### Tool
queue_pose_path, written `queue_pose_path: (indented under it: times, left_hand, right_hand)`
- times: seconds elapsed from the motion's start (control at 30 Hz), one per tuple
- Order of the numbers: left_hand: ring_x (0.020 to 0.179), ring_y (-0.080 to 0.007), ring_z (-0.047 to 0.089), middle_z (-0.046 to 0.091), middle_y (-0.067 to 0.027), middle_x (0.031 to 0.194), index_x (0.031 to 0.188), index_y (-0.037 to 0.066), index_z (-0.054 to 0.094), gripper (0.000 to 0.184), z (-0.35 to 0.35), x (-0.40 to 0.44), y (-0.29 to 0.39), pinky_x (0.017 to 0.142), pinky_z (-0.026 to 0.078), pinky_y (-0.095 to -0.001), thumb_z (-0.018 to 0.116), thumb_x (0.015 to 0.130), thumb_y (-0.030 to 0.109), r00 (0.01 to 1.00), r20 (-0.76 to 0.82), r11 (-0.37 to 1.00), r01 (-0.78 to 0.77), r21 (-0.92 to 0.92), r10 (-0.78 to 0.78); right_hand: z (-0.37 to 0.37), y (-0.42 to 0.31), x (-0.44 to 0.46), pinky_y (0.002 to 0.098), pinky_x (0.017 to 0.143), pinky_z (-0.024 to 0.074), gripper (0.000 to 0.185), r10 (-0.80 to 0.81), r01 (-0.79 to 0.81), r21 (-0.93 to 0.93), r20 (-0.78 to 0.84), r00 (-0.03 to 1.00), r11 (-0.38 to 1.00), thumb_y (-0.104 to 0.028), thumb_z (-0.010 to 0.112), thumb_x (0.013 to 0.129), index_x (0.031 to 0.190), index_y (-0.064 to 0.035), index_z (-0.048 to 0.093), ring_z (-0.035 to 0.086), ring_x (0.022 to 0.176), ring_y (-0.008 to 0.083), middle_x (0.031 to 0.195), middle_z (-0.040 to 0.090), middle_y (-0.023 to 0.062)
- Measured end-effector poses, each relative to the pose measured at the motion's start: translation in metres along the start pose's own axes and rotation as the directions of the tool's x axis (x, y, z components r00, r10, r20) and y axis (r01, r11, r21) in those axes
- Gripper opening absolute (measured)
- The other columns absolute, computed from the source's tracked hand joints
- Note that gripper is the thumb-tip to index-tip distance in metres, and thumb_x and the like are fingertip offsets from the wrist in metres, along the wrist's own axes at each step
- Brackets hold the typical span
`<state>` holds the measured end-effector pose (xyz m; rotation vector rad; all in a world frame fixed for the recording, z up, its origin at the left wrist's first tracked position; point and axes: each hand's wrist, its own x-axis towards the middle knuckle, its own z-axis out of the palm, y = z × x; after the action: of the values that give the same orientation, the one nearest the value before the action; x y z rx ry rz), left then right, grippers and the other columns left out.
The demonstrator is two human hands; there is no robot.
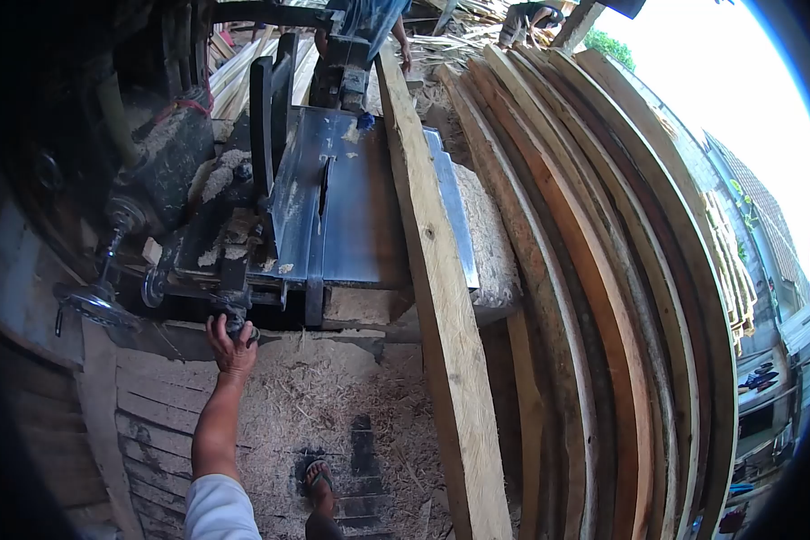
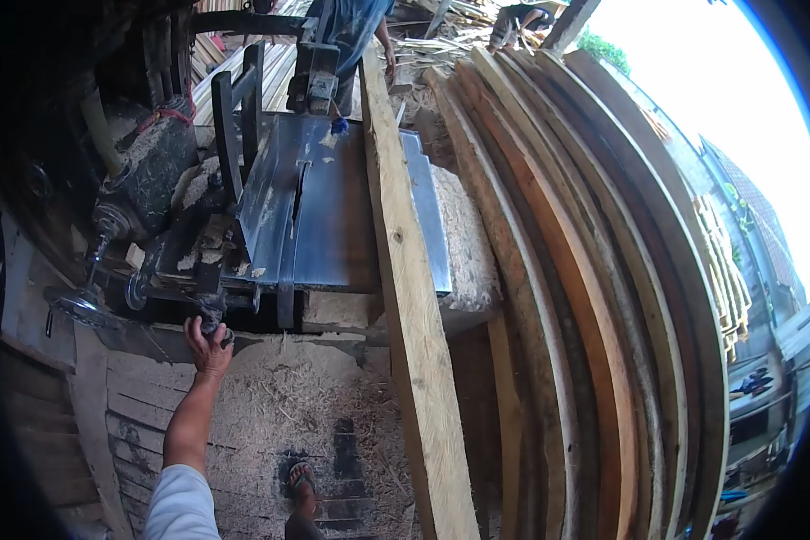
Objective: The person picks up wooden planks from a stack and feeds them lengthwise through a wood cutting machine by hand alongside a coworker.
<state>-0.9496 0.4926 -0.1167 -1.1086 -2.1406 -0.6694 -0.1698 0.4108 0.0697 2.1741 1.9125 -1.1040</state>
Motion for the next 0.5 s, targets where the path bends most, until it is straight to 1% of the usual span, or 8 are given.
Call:
queue_pose_path:
  times: [0.03,0.13,0.17,0.23,0.3,0.37,0.47,0.5]
  left_hand:
    - [0.136,-0.0492,0.035,0.027,-0.0205,0.151,0.144,0.027,0.039,0.086,-0.033,0.01,-0.016,0.109,0.037,-0.0601,0.082,0.072,0.011,0.942,0.161,0.942,-0.315,0.116,0.295]
    - [0.139,-0.0458,0.035,0.027,-0.0164,0.157,0.146,0.025,0.043,0.083,-0.135,0.04,0.034,0.112,0.037,-0.0558,0.082,0.074,0.012,0.818,0.574,0.991,-0.081,0.107,0.005]
    - [0.139,-0.0453,0.036,0.029,-0.0173,0.156,0.147,0.022,0.041,0.084,-0.157,0.034,0.046,0.112,0.037,-0.0546,0.082,0.074,0.015,0.824,0.565,0.999,0.034,0.036,-0.048]
    - [0.139,-0.0445,0.037,0.033,-0.0191,0.155,0.151,0.018,0.038,0.088,-0.191,-0.019,0.081,0.113,0.038,-0.0522,0.083,0.075,0.021,0.789,0.593,0.956,0.274,-0.104,-0.161]
    - [0.134,-0.0427,0.045,0.047,-0.022,0.146,0.149,0.008,0.04,0.088,-0.243,-0.098,0.126,0.112,0.039,-0.0491,0.084,0.075,0.025,0.673,0.713,0.854,0.475,-0.214,-0.195]
    - [0.126,-0.0393,0.055,0.056,-0.0248,0.137,0.146,0.001,0.042,0.089,-0.328,-0.181,0.19,0.108,0.044,-0.0468,0.086,0.074,0.03,0.465,0.881,0.777,0.586,-0.229,-0.09]
    - [0.124,-0.0335,0.059,0.056,-0.0276,0.137,0.146,-0.001,0.043,0.092,-0.475,-0.309,0.291,0.102,0.049,-0.0424,0.087,0.076,0.039,0.14,0.985,0.481,0.86,-0.17,0.097]
    - [0.125,-0.0352,0.058,0.055,-0.0292,0.137,0.147,-0.003,0.041,0.096,-0.517,-0.346,0.323,0.103,0.048,-0.0432,0.088,0.076,0.041,0.097,0.982,0.416,0.895,-0.158,0.165]
  right_hand:
    - [0.002,0.009,0.003,0.0457,0.089,0.0544,0.08,-0.013,0.012,0.039,0.025,1.0,0.999,-0.044,0.083,0.074,0.136,-0.0005,0.057,0.066,0.108,0.0338,0.118,0.068,0.0245]
    - [-0.023,-0.065,-0.011,0.0393,0.087,0.056,0.076,0.003,-0.009,0.165,0.036,0.999,0.986,-0.052,0.084,0.074,0.124,0.003,0.065,0.071,0.1,0.0273,0.108,0.073,0.0203]
    - [-0.033,-0.079,-0.018,0.0372,0.086,0.0566,0.076,-0.012,0.0,0.226,0.049,0.999,0.974,-0.054,0.084,0.075,0.12,0.0041,0.067,0.073,0.097,0.0251,0.105,0.074,0.0189]
    - [-0.029,-0.035,-0.016,0.0385,0.098,0.0513,0.078,-0.098,0.016,0.48,0.147,0.984,0.877,-0.035,0.086,0.077,0.139,0.0,0.056,0.067,0.112,0.024,0.12,0.07,0.0167]
    - [-0.033,0.02,-0.015,0.0387,0.117,0.0324,0.097,-0.311,0.052,0.712,0.238,0.92,0.7,-0.025,0.084,0.079,0.158,-0.0051,0.032,0.044,0.14,0.026,0.152,0.046,0.0186]
    - [-0.044,0.082,-0.041,0.0404,0.118,0.0306,0.109,-0.308,0.019,0.65,0.333,0.891,0.759,-0.041,0.084,0.076,0.161,-0.0069,0.023,0.042,0.142,0.0279,0.156,0.042,0.0175]
    - [-0.024,0.211,-0.086,0.0413,0.118,0.0295,0.12,-0.389,-0.15,0.718,0.527,0.756,0.68,-0.057,0.081,0.071,0.162,-0.0092,0.02,0.041,0.142,0.0288,0.157,0.04,0.0172]
    - [-0.019,0.229,-0.109,0.0409,0.118,0.0302,0.121,-0.414,-0.159,0.754,0.51,0.754,0.638,-0.059,0.08,0.07,0.162,-0.0103,0.019,0.041,0.142,0.0285,0.157,0.04,0.0169]
